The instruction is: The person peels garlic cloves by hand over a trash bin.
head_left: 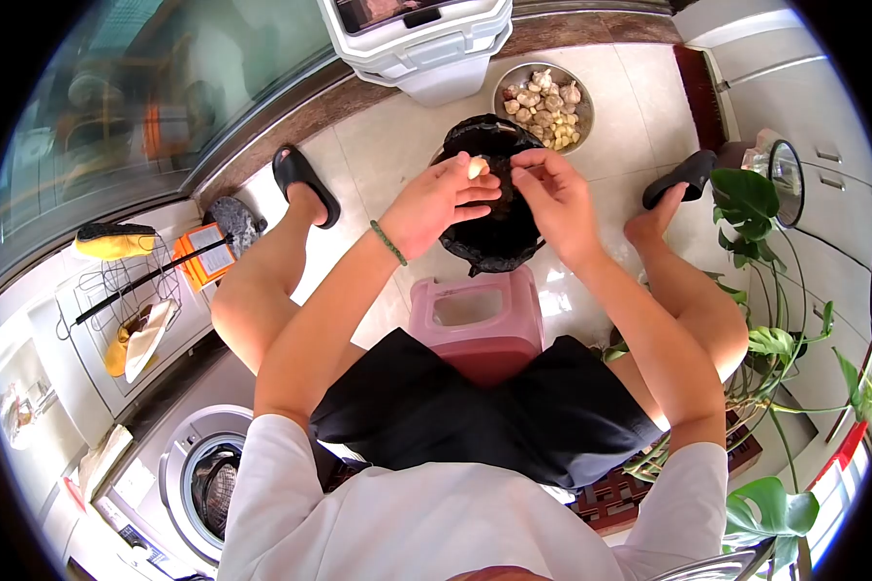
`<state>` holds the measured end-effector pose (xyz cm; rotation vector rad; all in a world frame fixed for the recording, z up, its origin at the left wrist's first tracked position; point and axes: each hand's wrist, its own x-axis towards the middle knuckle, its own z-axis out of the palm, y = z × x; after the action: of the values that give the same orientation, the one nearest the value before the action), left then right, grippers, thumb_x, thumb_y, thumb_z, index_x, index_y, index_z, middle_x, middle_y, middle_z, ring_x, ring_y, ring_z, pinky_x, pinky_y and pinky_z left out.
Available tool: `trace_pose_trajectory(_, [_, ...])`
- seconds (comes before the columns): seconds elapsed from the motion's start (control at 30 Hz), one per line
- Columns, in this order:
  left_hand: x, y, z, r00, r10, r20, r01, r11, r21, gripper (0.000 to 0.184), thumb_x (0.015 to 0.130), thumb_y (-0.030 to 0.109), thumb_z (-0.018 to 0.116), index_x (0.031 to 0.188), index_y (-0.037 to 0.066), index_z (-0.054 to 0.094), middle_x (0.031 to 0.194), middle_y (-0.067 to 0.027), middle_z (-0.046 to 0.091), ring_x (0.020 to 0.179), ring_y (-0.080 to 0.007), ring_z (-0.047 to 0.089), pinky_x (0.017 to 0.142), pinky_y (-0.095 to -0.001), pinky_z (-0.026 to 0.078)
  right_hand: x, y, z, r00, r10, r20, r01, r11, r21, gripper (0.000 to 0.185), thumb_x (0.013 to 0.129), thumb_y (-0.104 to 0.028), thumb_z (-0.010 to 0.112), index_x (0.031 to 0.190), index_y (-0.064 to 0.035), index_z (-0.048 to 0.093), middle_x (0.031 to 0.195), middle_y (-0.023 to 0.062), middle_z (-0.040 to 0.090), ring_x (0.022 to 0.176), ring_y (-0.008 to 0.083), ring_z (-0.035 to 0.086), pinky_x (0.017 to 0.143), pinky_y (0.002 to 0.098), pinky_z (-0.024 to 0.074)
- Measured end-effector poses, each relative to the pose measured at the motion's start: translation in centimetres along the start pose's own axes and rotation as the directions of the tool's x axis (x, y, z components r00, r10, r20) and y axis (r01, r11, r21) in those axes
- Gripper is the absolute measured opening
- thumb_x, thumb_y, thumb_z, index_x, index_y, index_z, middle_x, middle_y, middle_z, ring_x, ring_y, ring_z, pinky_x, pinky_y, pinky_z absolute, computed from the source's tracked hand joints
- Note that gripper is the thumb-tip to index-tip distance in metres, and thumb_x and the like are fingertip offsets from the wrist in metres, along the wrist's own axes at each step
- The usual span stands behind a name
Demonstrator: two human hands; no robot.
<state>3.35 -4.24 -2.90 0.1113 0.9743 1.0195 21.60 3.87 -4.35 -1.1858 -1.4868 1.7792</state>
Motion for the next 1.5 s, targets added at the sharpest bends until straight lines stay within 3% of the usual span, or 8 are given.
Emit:
trace_pose_trajectory(0.1, [-0.3,-0.2,0.3,0.993,0.107,0.049,-0.115,0.974,0.193,0.034,0.103,0.037,0.045,0.119,0.008,0.055,0.115,-0.0055,0.061,0.106,-0.0163,0.058,0.097,-0.0348,0.047,-0.2,-1.7,0.7,0.938,-0.325,0.123,0.325,0.945,0.018,0.021,0.085,0.007,0.063,0.104,-0.0007,0.06,0.09,0.0046,0.064,0.08,0.0109,0.063,0.07,0.0256,0.0509])
trace_pose_trajectory(0.23, [-0.9,0.3,1.2,0.968,0.215,0.129,-0.24,0.945,0.221,0.033,0.101,0.031,0.051,0.124,0.007,0.054,0.111,-0.0018,0.061,0.101,-0.0112,0.058,0.091,-0.0294,0.049,-0.4,-3.9,1.3,0.908,-0.412,0.074,0.41,0.911,0.035,0.025,0.084,0.008,0.063,0.107,-0.0017,0.059,0.092,0.0062,0.065,0.08,0.0127,0.065,0.07,0.026,0.0522])
trace_pose_trajectory(0.4, [-0.8,0.8,1.4,0.961,0.245,0.126,-0.271,0.922,0.278,0.035,0.101,0.028,0.052,0.128,0.006,0.052,0.113,-0.0015,0.06,0.103,-0.0121,0.058,0.093,-0.0313,0.048,0.4,-3.9,0.6,0.791,-0.594,0.144,0.609,0.747,-0.268,0.034,0.082,0.007,0.066,0.112,-0.0032,0.057,0.091,0.0101,0.065,0.08,0.0204,0.067,0.071,0.0297,0.0543])
trace_pose_trajectory(0.6, [-0.3,0.5,1.1,0.884,0.438,0.165,-0.464,0.778,0.423,0.029,0.099,0.015,0.057,0.123,0.0,0.06,0.111,-0.0047,0.066,0.101,-0.0115,0.062,0.089,-0.0253,0.049,1.1,-4.1,0.1,0.67,-0.706,0.229,0.729,0.57,-0.378,0.035,0.08,0.002,0.069,0.112,-0.0074,0.057,0.087,0.0093,0.066,0.081,0.0281,0.066,0.07,0.0353,0.0544])
trace_pose_trajectory(0.8, [-0.4,0.2,0.8,0.825,0.538,0.171,-0.51,0.581,0.635,0.022,0.095,0.01,0.061,0.112,-0.003,0.067,0.094,-0.0067,0.071,0.084,-0.0098,0.064,0.078,-0.0244,0.052,1.2,-4.5,-0.2,0.675,-0.611,0.413,0.734,0.5,-0.461,0.034,0.08,0.002,0.064,0.112,-0.0081,0.058,0.091,0.01,0.065,0.082,0.0303,0.064,0.069,0.0392,0.0528])
trace_pose_trajectory(0.93, [-0.3,-0.4,0.3,0.862,0.492,0.12,-0.435,0.598,0.673,0.019,0.094,0.008,0.061,0.109,-0.001,0.069,0.088,-0.0055,0.071,0.073,-0.0084,0.061,0.069,-0.0242,0.052,1.2,-4.1,-0.2,0.669,-0.585,0.458,0.743,0.508,-0.436,0.038,0.077,0.005,0.062,0.113,-0.0079,0.058,0.094,0.0105,0.064,0.084,0.0305,0.063,0.07,0.0392,0.0524])
trace_pose_trajectory(1.27, [0.0,-1.0,0.1,0.923,0.372,0.101,-0.363,0.751,0.552,0.024,0.098,0.012,0.058,0.109,-0.006,0.067,0.098,-0.0081,0.07,0.085,-0.0121,0.065,0.077,-0.0257,0.056,1.0,-4.2,-0.2,0.688,-0.492,0.534,0.722,0.535,-0.438,0.042,0.071,0.008,0.059,0.111,-0.0066,0.059,0.091,0.0113,0.061,0.083,0.0323,0.062,0.07,0.0405,0.0516])
trace_pose_trajectory(1.5, [-0.7,0.8,1.6,0.945,0.319,0.073,-0.321,0.858,0.401,0.029,0.099,0.016,0.055,0.119,-0.003,0.063,0.105,-0.0083,0.068,0.09,-0.0131,0.065,0.081,-0.0286,0.057,1.3,-3.5,-0.1,0.774,-0.52,0.361,0.629,0.696,-0.347,0.033,0.085,0.001,0.061,0.116,-0.0071,0.054,0.091,0.0115,0.062,0.079,0.0322,0.064,0.067,0.0394,0.0527])
